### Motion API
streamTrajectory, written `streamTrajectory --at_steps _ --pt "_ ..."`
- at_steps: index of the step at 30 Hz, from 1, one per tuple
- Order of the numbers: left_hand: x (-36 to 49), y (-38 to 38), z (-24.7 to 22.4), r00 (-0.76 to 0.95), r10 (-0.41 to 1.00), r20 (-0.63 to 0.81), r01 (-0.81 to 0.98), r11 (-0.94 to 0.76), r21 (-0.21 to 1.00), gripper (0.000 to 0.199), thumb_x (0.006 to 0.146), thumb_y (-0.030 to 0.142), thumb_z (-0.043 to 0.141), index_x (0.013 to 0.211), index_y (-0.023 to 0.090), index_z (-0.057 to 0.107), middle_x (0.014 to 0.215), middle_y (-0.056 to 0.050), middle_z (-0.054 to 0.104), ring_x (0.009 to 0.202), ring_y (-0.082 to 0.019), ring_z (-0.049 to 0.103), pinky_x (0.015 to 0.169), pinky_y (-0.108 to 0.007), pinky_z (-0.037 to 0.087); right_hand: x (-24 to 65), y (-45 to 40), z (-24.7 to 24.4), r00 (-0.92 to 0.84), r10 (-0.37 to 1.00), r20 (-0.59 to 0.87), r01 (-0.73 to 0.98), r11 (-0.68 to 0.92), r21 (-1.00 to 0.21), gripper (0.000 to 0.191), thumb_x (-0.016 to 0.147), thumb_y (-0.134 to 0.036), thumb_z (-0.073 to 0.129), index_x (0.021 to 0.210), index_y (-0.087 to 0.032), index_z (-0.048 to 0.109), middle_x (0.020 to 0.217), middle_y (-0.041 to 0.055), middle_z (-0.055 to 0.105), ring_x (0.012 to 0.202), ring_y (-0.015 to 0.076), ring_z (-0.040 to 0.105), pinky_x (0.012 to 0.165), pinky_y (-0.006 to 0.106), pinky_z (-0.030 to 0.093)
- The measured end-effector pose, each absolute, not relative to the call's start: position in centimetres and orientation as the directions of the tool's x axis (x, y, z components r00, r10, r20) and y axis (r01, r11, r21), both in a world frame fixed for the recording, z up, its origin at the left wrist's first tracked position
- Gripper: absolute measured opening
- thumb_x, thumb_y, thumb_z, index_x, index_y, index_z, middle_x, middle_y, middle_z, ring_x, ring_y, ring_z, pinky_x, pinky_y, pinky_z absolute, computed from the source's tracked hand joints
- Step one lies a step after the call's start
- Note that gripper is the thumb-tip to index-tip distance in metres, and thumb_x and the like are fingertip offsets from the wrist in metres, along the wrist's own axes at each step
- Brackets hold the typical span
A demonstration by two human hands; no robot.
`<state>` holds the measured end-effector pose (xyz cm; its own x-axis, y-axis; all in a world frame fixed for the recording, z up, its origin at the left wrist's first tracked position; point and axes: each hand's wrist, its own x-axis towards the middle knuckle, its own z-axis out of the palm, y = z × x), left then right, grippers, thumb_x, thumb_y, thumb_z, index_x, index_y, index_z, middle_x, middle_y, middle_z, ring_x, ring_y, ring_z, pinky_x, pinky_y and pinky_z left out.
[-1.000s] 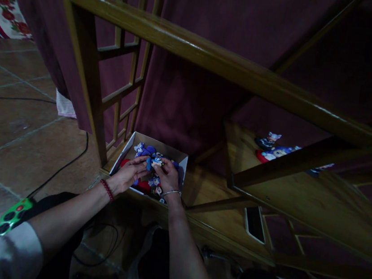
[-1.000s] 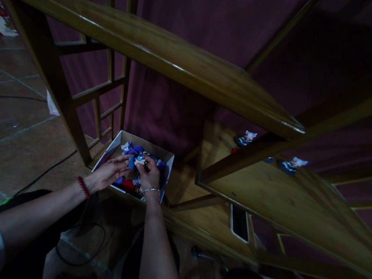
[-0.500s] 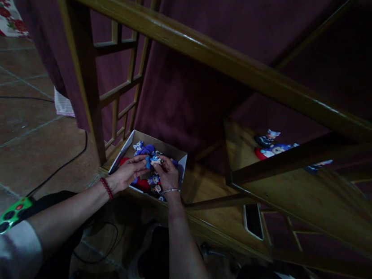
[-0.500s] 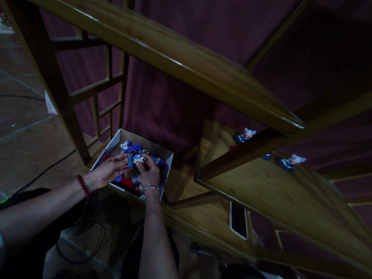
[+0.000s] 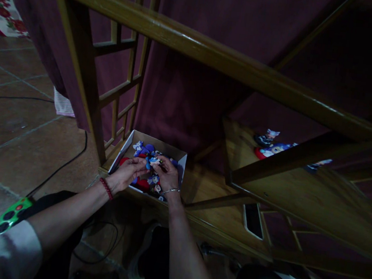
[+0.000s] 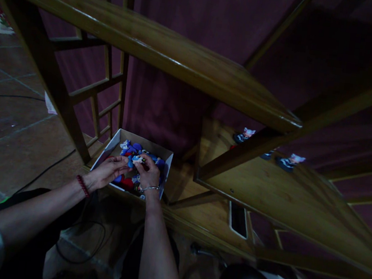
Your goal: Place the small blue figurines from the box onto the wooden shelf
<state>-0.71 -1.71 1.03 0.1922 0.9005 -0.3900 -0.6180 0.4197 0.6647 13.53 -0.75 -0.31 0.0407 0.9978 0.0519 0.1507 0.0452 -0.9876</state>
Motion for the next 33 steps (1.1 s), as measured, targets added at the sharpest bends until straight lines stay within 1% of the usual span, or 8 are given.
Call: streamTrajectory --at_steps 4,11,17,26,33 --pt "-0.7 -1.7 0.9 0.193 0.906 -0.377 -0.611 0.412 0.676 0.005 0.068 0.009 0.063 0.066 0.010 0.058 0.067 -0.002 0.061 0.067 -0.010 0.058 0.075 -0.027 0.049 13.6 -0.7 -0.4 0.029 0.997 0.072 0.172 0.066 -0.983 0.027 0.065 -0.031 0.061 0.091 -0.024 0.060 0.088 -0.0013 0.065 0.081 0.0157 0.060 0.074 0.028 0.048" --pt "-0.6 -1.7 0.8 0.206 0.899 -0.388 -0.621 0.426 0.658 0.005 0.070 0.010 0.062 0.067 0.010 0.058 0.072 -0.003 0.063 0.070 -0.010 0.059 0.078 -0.028 0.049 13.5 -0.8 -0.3 0.037 0.996 0.085 0.212 0.075 -0.974 0.028 0.066 -0.032 0.061 0.094 -0.025 0.060 0.087 -0.0014 0.065 0.075 0.0150 0.060 0.069 0.027 0.049" --pt "-0.5 -1.7 0.7 0.229 0.892 -0.390 -0.629 0.441 0.640 0.005 0.070 0.010 0.061 0.068 0.011 0.057 0.071 -0.003 0.063 0.068 -0.010 0.060 0.077 -0.028 0.050 13.3 -0.9 -0.3 0.023 0.993 0.119 0.213 0.111 -0.971 0.027 0.067 -0.032 0.060 0.094 -0.026 0.059 0.089 -0.0019 0.064 0.076 0.0149 0.060 0.072 0.028 0.049" --pt "-0.5 -1.8 0.8 0.230 0.889 -0.396 -0.654 0.443 0.614 0.004 0.071 0.010 0.060 0.069 0.011 0.057 0.070 -0.003 0.063 0.069 -0.011 0.060 0.077 -0.030 0.050 13.1 -1.2 0.6 0.008 0.989 0.150 0.225 0.144 -0.964 0.028 0.069 -0.032 0.058 0.096 -0.024 0.057 0.092 -0.0006 0.064 0.078 0.0146 0.059 0.077 0.029 0.048" --pt "-0.5 -1.9 0.8 0.261 0.873 -0.411 -0.676 0.470 0.568 0.007 0.072 0.007 0.058 0.067 0.011 0.058 0.067 -0.002 0.062 0.067 -0.010 0.059 0.079 -0.031 0.050 13.3 -1.2 0.3 0.015 0.991 0.134 0.268 0.125 -0.955 0.026 0.068 -0.033 0.059 0.093 -0.025 0.059 0.088 -0.0016 0.065 0.076 0.0147 0.060 0.074 0.028 0.049"
